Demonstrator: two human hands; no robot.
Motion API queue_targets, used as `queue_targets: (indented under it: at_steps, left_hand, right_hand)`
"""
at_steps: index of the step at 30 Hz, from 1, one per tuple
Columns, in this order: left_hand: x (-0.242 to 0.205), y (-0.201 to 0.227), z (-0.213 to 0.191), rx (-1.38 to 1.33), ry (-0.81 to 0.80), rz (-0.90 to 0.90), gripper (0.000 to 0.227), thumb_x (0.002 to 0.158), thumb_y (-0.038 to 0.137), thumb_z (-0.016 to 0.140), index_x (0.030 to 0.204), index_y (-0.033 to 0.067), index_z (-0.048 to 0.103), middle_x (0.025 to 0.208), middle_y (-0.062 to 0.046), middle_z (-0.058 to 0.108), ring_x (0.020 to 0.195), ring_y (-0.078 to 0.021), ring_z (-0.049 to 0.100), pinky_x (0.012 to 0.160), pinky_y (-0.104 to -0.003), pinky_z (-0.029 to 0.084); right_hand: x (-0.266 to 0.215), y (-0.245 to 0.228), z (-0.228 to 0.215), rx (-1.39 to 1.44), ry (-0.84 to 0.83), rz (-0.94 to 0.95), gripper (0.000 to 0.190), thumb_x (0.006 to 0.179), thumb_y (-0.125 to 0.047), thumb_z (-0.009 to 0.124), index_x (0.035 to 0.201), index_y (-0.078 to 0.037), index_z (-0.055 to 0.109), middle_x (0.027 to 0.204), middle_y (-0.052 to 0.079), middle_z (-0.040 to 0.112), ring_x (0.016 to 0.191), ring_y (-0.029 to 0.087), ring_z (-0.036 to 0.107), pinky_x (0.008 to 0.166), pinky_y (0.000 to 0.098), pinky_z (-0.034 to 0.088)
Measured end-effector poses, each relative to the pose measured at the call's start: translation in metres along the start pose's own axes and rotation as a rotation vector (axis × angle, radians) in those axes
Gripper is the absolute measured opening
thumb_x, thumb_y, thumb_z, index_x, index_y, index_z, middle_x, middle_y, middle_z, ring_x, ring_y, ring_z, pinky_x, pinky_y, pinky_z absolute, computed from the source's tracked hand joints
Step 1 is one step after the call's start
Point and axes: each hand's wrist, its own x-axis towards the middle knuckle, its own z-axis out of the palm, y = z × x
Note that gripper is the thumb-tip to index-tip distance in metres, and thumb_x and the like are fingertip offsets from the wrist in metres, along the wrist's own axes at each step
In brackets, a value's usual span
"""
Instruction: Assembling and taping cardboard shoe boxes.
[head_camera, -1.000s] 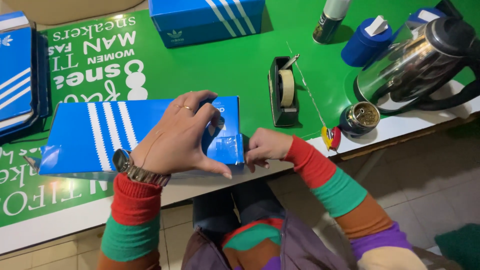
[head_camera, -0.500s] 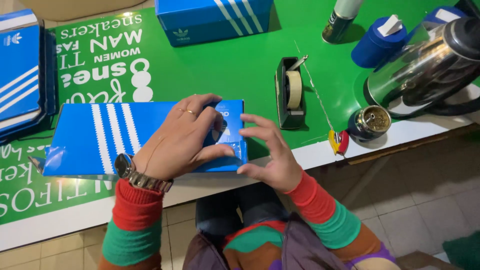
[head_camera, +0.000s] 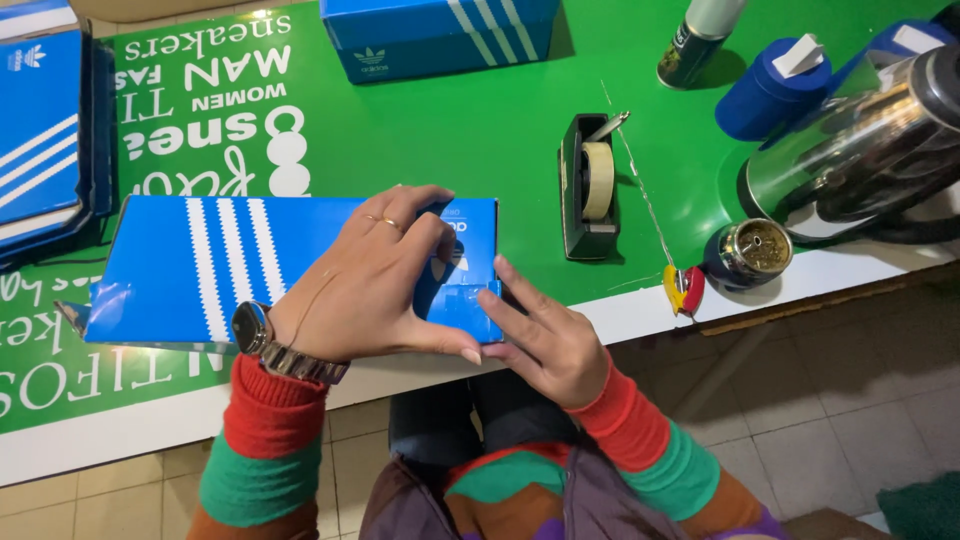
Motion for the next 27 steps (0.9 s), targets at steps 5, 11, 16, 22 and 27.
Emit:
queue_targets:
  at_steps: [5,11,16,22,27]
  left_hand:
    - [-0.006,-0.004,0.004,0.046,-0.048,-0.027,0.080,0.078,0.072,0.072,0.099,-0.0039,0.058,0.136,-0.029,0.051,0.121,-0.0465,0.051,0.104,-0.051,0.043]
    - [-0.010,-0.007,0.003,0.011,-0.029,-0.034,0.067,0.089,0.065,0.064,0.102,-0.0008,0.059,0.139,-0.027,0.051,0.125,-0.0463,0.050,0.106,-0.050,0.043]
    - [-0.011,-0.009,0.004,0.004,-0.025,-0.030,0.067,0.090,0.065,0.063,0.102,-0.0010,0.059,0.139,-0.027,0.051,0.126,-0.0463,0.050,0.106,-0.050,0.043]
    - [-0.013,-0.009,0.008,0.012,0.014,-0.017,0.065,0.092,0.064,0.063,0.102,-0.0003,0.059,0.137,-0.026,0.052,0.124,-0.0459,0.050,0.106,-0.051,0.043]
    - [-0.012,-0.010,0.006,-0.037,0.005,-0.041,0.063,0.092,0.063,0.062,0.100,0.0009,0.060,0.136,-0.026,0.053,0.117,-0.0449,0.052,0.101,-0.050,0.044]
  right_hand:
    - [0.004,-0.013,-0.007,-0.060,0.083,-0.003,0.050,0.083,-0.011,0.085,0.131,-0.013,0.071,0.160,0.028,0.035,0.146,0.046,0.047,0.115,0.0484,0.047]
    - [0.022,-0.020,-0.004,-0.073,0.087,-0.066,0.041,0.081,-0.014,0.090,0.120,-0.014,0.074,0.159,0.018,0.042,0.149,0.046,0.044,0.122,0.0540,0.044]
    - [0.000,-0.009,0.001,-0.066,0.141,-0.044,0.043,0.081,-0.010,0.089,0.121,-0.016,0.075,0.155,0.013,0.046,0.147,0.043,0.048,0.122,0.0523,0.046]
    - [0.018,-0.018,-0.002,-0.063,0.068,-0.016,0.045,0.078,-0.009,0.088,0.119,-0.018,0.074,0.156,0.014,0.044,0.149,0.044,0.043,0.122,0.0536,0.041]
    - [-0.008,0.003,0.013,0.077,0.062,0.007,0.048,0.079,-0.005,0.084,0.123,-0.018,0.072,0.163,0.019,0.037,0.154,0.045,0.036,0.127,0.0519,0.035]
